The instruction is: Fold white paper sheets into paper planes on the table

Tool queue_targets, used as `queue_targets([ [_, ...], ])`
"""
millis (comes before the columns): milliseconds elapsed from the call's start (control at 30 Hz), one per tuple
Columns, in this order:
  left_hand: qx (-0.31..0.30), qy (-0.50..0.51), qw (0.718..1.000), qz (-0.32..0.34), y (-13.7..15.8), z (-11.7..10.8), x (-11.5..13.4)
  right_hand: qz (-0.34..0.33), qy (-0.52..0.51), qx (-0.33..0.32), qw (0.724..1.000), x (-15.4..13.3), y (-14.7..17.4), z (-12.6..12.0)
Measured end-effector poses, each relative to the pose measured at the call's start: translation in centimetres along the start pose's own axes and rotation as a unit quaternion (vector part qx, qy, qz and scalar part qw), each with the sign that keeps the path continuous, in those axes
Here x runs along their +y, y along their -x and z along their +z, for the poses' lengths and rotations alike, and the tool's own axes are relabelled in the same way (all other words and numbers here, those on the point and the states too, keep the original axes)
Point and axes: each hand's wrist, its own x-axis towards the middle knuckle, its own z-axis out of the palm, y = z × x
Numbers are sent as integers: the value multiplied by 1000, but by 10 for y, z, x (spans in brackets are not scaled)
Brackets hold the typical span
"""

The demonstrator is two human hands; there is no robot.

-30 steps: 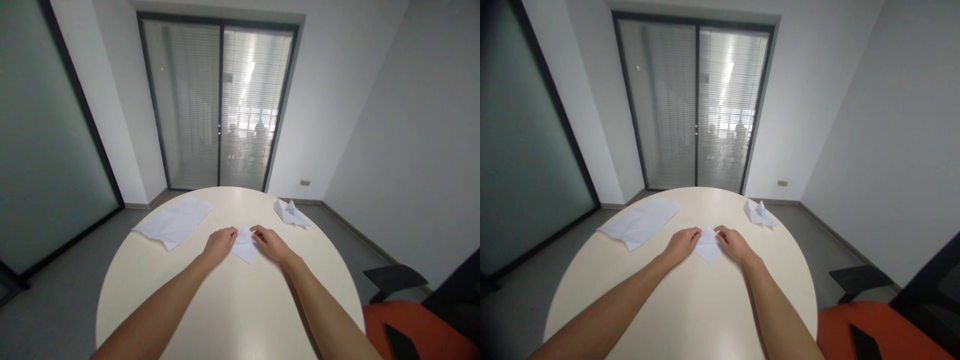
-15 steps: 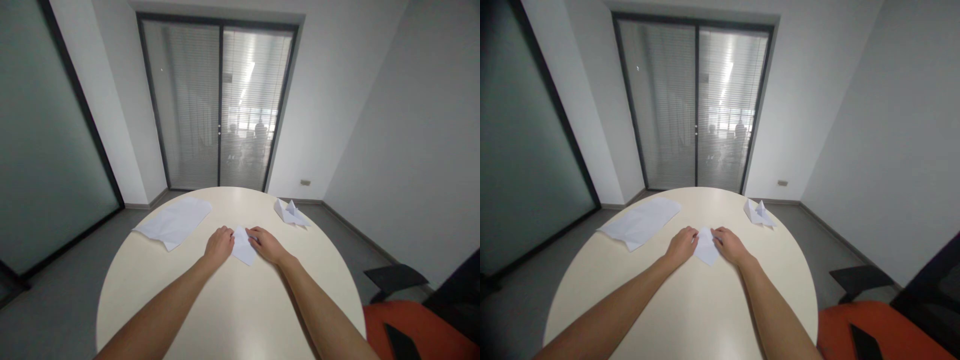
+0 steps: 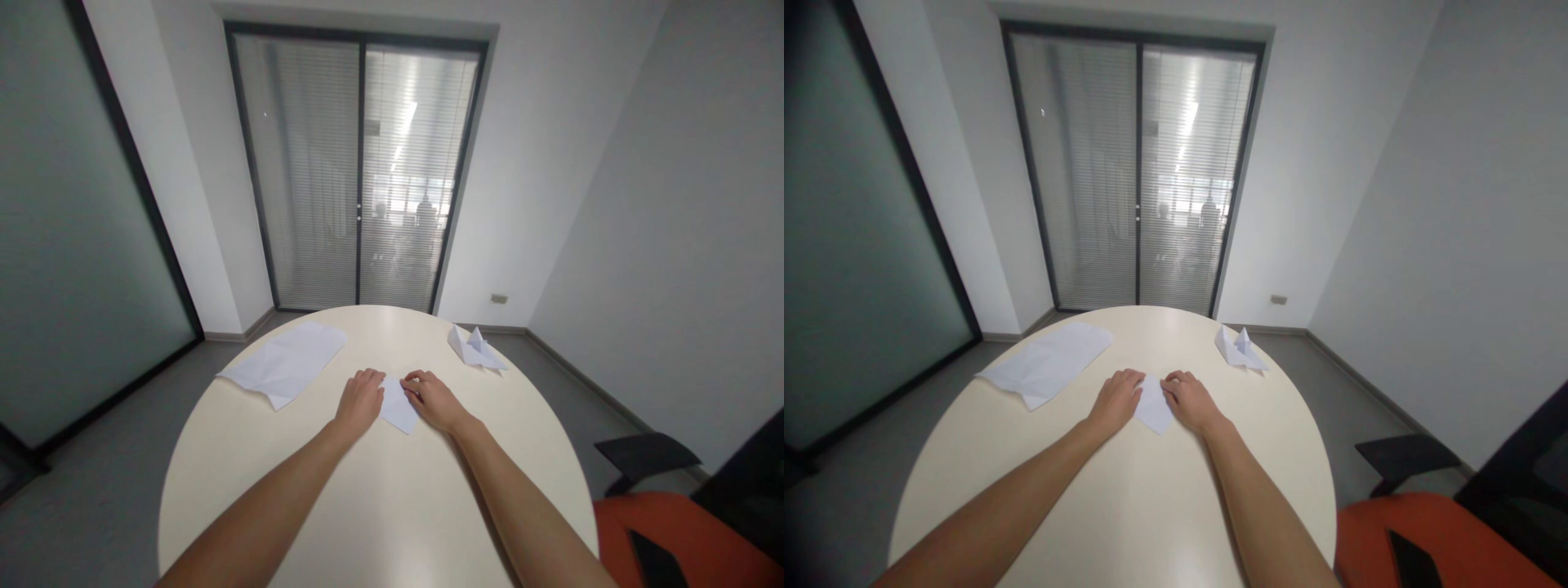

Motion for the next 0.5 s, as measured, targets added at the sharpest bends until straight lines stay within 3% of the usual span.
queue_targets([
  [167, -32, 50, 994, 89, -4, 5, -5, -5, -11, -4, 1000, 3, 1, -2],
  [500, -48, 30, 993, 101, 3, -4, -3, 35, -99, -14, 994, 44, 14, -9],
])
